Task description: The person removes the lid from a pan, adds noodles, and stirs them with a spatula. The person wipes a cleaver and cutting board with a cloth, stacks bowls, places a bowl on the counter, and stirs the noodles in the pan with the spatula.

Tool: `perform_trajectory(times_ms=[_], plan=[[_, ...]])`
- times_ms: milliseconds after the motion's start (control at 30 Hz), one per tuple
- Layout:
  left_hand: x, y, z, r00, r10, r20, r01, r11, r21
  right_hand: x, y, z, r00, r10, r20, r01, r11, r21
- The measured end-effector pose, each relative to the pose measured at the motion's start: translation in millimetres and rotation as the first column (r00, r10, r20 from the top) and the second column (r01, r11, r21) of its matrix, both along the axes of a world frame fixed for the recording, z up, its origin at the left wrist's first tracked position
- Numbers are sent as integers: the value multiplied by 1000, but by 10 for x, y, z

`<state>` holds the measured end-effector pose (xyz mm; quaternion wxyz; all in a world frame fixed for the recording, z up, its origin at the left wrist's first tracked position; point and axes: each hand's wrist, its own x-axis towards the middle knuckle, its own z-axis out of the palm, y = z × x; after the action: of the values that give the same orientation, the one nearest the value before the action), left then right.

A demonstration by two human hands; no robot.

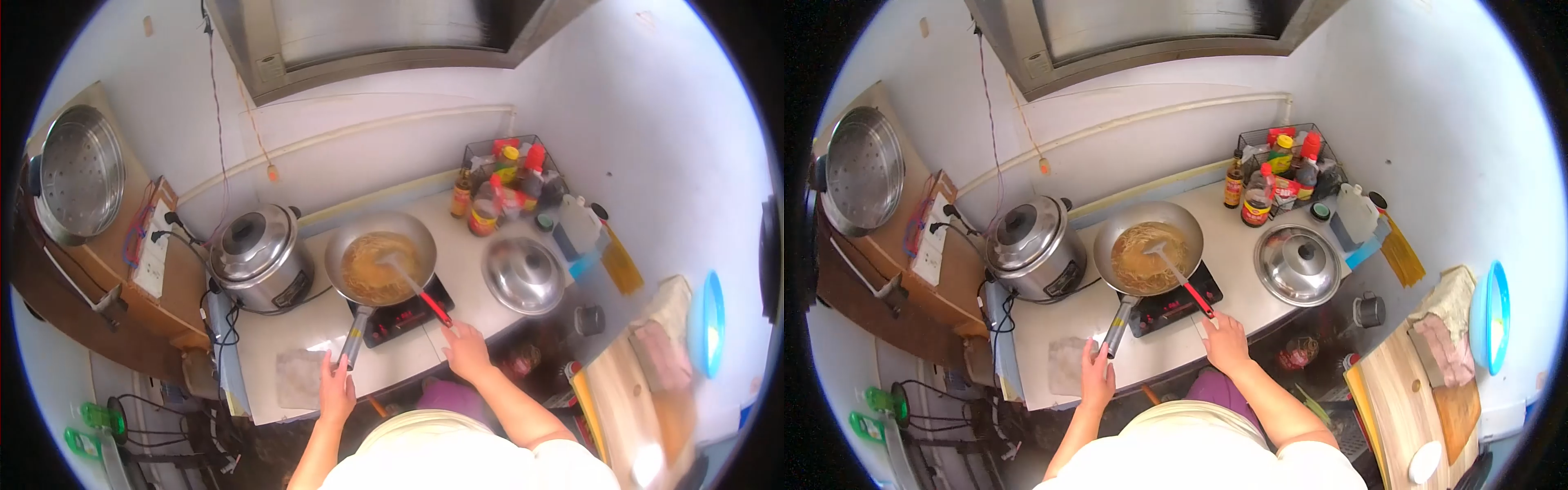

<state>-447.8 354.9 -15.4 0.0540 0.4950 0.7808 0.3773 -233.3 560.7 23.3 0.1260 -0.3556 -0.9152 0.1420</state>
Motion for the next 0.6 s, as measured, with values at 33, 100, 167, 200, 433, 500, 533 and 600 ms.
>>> perform_trajectory(times_ms=[33, 100, 167, 200, 433, 500, 533, 600], plan=[[-14, -15, -42, 1000, 2, -20, -1, 1000, 17, 44, -43, 18, 999, -15, -36, 15, 1000, 4], [-15, -48, -62, 998, 16, -63, -12, 998, 55, 116, -98, 31, 991, -41, -126, 41, 999, -9], [11, -69, -26, 994, 42, -105, -32, 995, 98, 178, -111, 46, 970, -65, -234, 57, 998, -42], [28, -83, 5, 990, 47, -131, -34, 994, 106, 195, -105, 52, 959, -61, -275, 42, 996, -77], [359, -159, 157, 961, 116, -249, -75, 983, 169, 202, 24, 99, 895, 110, -433, -145, 988, -47], [520, -127, 161, 967, 117, -225, -77, 981, 176, 262, 41, 241, 907, 193, -374, -197, 980, 28], [607, -91, 164, 969, 112, -221, -74, 982, 175, 321, 45, 293, 920, 224, -321, -232, 973, 16], [762, -22, 173, 971, 98, -216, -62, 984, 169, 479, 96, 292, 921, 275, -276, -290, 957, -15]])
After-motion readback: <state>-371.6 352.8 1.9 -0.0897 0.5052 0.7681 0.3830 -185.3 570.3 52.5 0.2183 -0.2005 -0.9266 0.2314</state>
